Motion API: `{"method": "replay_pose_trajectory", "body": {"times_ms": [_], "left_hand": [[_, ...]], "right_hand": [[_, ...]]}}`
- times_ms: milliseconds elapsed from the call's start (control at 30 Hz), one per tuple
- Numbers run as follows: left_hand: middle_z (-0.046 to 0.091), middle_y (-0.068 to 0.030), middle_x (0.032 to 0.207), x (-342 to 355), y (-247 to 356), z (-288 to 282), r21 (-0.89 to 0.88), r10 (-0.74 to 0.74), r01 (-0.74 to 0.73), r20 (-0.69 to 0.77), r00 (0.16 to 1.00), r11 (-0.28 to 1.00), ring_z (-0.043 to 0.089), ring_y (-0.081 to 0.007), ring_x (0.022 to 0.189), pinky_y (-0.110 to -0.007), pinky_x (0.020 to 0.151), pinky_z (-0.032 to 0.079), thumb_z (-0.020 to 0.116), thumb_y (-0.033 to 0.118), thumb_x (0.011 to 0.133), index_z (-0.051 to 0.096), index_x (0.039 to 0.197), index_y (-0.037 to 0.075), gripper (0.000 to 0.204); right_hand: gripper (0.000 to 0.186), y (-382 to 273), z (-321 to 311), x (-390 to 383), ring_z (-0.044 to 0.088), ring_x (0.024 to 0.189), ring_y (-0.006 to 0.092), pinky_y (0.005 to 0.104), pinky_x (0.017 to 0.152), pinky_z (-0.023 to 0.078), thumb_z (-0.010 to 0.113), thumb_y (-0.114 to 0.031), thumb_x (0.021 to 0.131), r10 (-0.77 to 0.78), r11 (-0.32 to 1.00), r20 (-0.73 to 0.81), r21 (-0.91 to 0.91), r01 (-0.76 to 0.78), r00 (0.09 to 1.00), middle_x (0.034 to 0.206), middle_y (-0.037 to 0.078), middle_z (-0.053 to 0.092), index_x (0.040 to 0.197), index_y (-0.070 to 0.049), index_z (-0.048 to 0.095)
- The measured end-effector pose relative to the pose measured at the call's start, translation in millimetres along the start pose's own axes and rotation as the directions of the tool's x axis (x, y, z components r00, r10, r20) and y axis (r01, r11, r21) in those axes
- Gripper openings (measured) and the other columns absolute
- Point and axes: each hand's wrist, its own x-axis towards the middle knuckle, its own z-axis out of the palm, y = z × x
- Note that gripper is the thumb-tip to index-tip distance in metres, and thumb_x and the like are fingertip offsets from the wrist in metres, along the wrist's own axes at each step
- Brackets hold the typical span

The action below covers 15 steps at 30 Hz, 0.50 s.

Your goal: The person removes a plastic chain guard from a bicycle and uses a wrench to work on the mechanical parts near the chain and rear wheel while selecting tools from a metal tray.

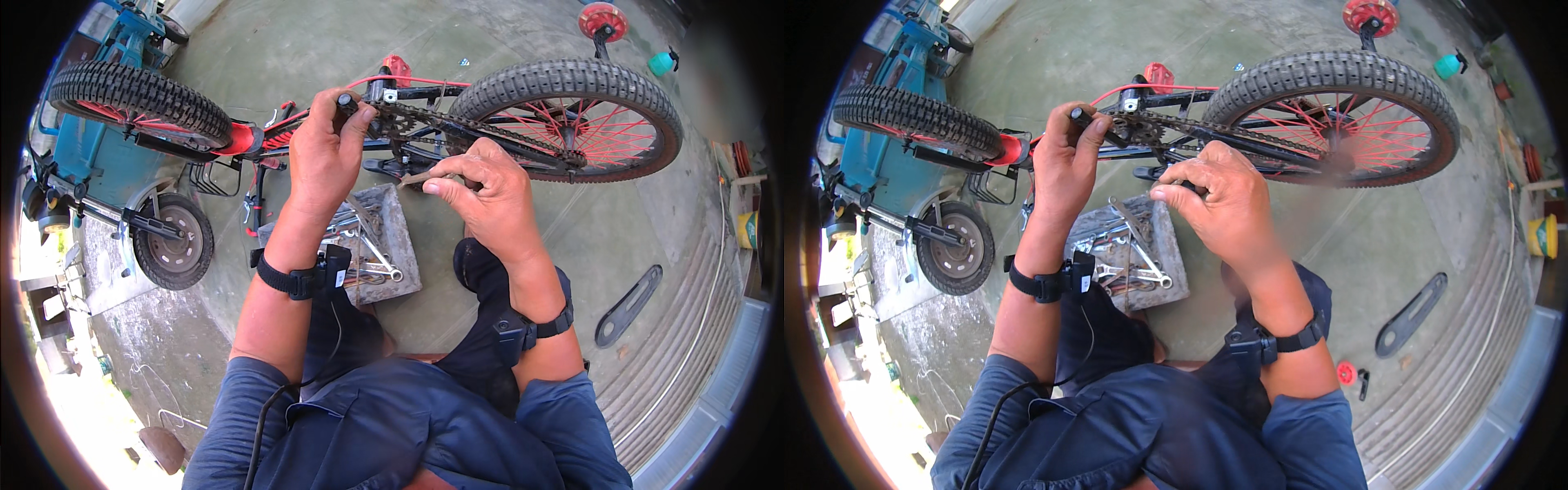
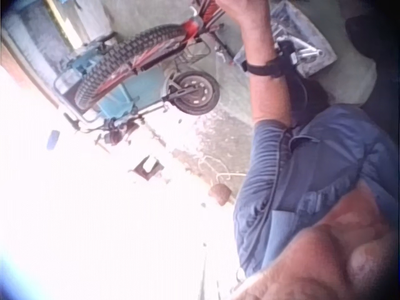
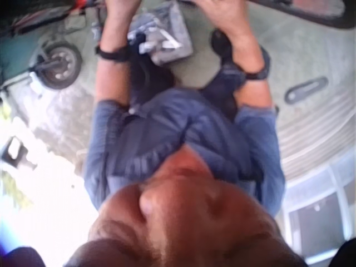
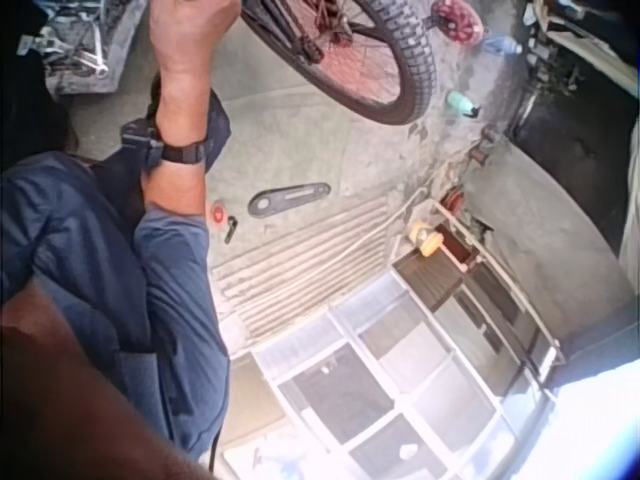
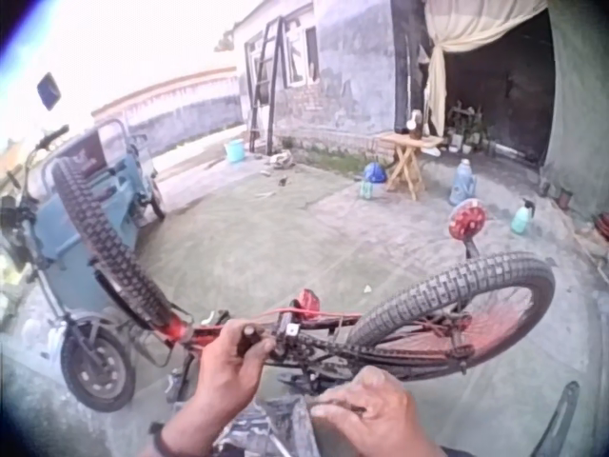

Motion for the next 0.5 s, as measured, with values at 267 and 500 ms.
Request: {"method": "replay_pose_trajectory", "body": {"times_ms": [267, 500], "left_hand": [[0.069, -0.0074, 0.105, -2, 2, -14, -0.139, -0.065, 0.093, 0.197, 0.978, 0.986, 0.063, -0.0130, 0.098, -0.027, 0.088, 0.051, 0.060, 0.004, 0.096, 0.055, 0.119, -0.001, 0.025], [0.068, -0.0054, 0.108, -3, -2, -9, -0.062, -0.070, 0.086, 0.229, 0.971, 0.994, 0.062, -0.0118, 0.100, -0.028, 0.088, 0.050, 0.060, 0.001, 0.095, 0.059, 0.121, 0.000, 0.026]], "right_hand": [[0.016, 13, 5, 4, 0.056, 0.075, 0.0166, 0.0318, 0.065, 0.045, 0.079, -0.018, 0.077, -0.049, 0.989, -0.043, 0.140, 0.055, 0.998, 0.074, 0.005, 0.056, 0.078, -0.004, 0.070], [0.023, 0, 36, 21, 0.055, 0.065, 0.0060, 0.0200, 0.059, 0.044, 0.066, -0.018, 0.094, 0.355, 0.725, 0.081, 0.605, -0.329, 0.931, 0.072, -0.003, 0.058, 0.113, -0.005, 0.063]]}}
